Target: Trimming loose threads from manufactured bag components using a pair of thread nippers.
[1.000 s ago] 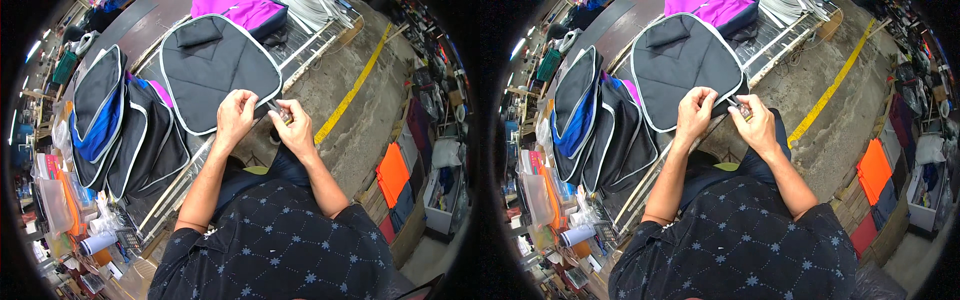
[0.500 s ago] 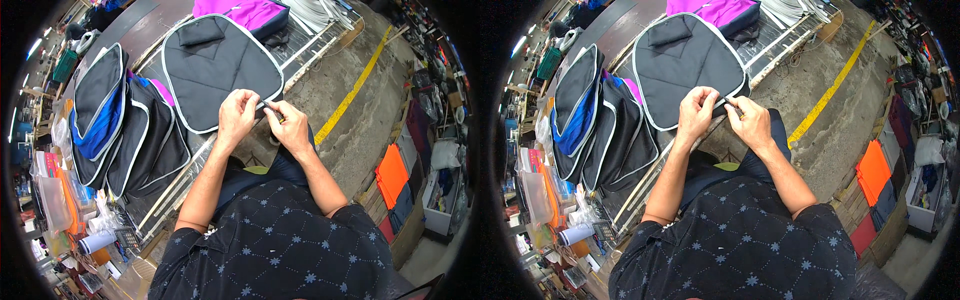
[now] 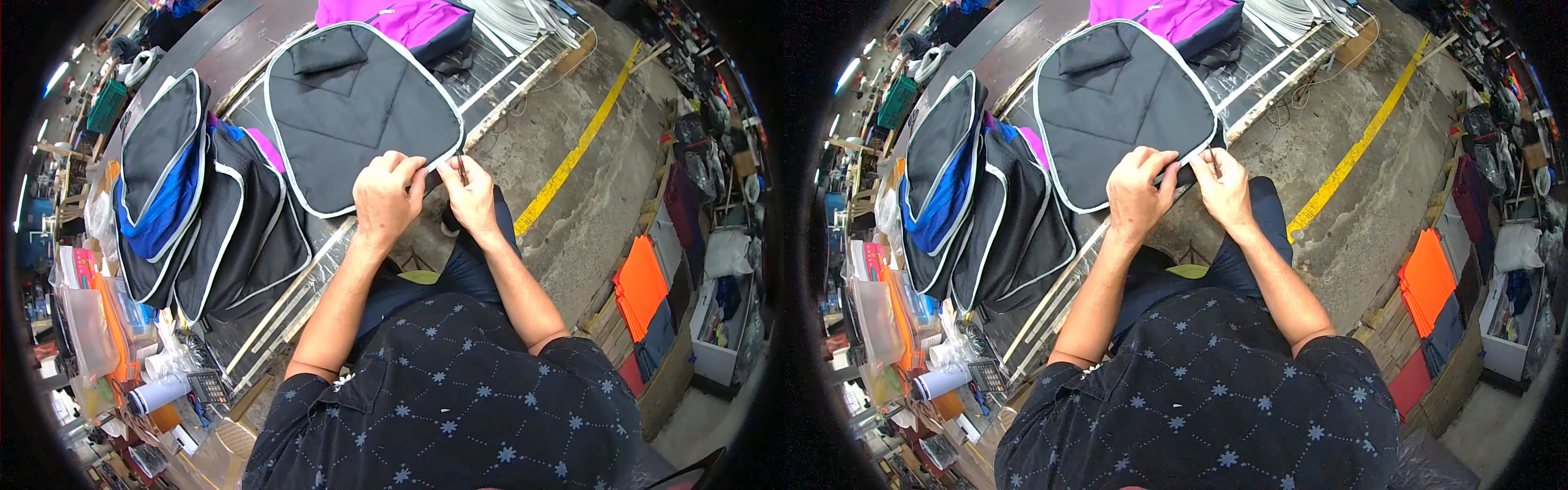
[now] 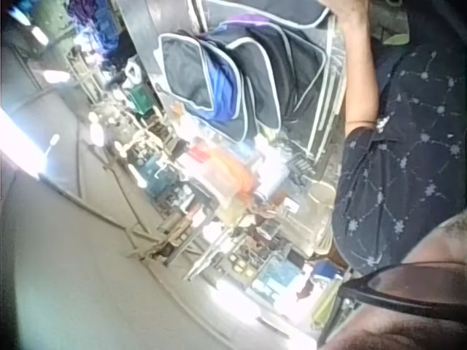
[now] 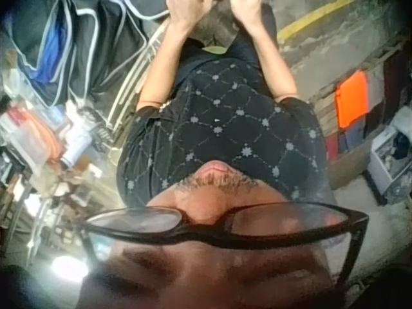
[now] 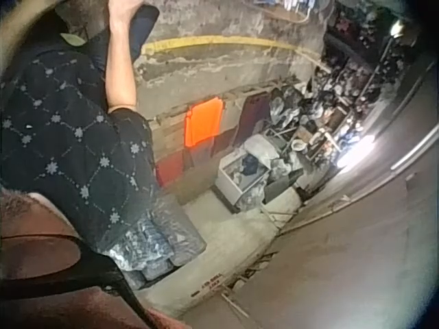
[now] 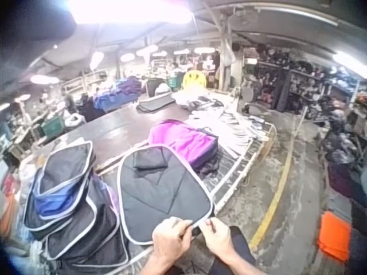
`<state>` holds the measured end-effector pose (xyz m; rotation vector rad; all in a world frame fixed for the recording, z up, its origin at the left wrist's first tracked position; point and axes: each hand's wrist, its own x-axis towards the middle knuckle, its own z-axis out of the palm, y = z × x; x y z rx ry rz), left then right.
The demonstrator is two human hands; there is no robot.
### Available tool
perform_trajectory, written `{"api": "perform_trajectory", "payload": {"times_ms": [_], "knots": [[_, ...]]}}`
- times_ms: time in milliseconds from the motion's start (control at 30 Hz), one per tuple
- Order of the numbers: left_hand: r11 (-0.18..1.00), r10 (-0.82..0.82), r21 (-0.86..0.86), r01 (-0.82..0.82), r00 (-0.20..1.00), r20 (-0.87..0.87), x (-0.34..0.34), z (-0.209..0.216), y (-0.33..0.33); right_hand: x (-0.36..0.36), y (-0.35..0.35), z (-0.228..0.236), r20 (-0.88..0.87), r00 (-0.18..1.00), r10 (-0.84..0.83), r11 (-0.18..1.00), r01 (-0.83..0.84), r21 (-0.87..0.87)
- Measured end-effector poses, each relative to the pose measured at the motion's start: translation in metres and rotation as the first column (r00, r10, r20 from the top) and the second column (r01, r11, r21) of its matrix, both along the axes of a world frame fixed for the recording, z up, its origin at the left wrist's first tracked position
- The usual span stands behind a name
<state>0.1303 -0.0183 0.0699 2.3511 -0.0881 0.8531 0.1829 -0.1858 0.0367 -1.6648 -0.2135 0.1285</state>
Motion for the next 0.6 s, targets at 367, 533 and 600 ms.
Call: {"api": "perform_trajectory", "payload": {"times_ms": [367,533,600], "knots": [[0.877,-0.102,-0.479,-0.042,0.957,-0.271,0.005,-0.013,0.005,-0.016,-0.01,0.018,0.331,0.942,-0.052,0.967,0.13,-0.219],[0.836,-0.166,-0.548,-0.012,0.947,-0.273,0.007,-0.022,0.011,-0.026,-0.01,0.032,0.393,0.917,0.07,0.911,0.102,-0.4],[0.837,-0.168,-0.548,-0.003,0.95,-0.263,0.006,-0.022,0.009,-0.025,-0.005,0.032,0.445,0.894,0.053,0.924,0.125,-0.361]]}}
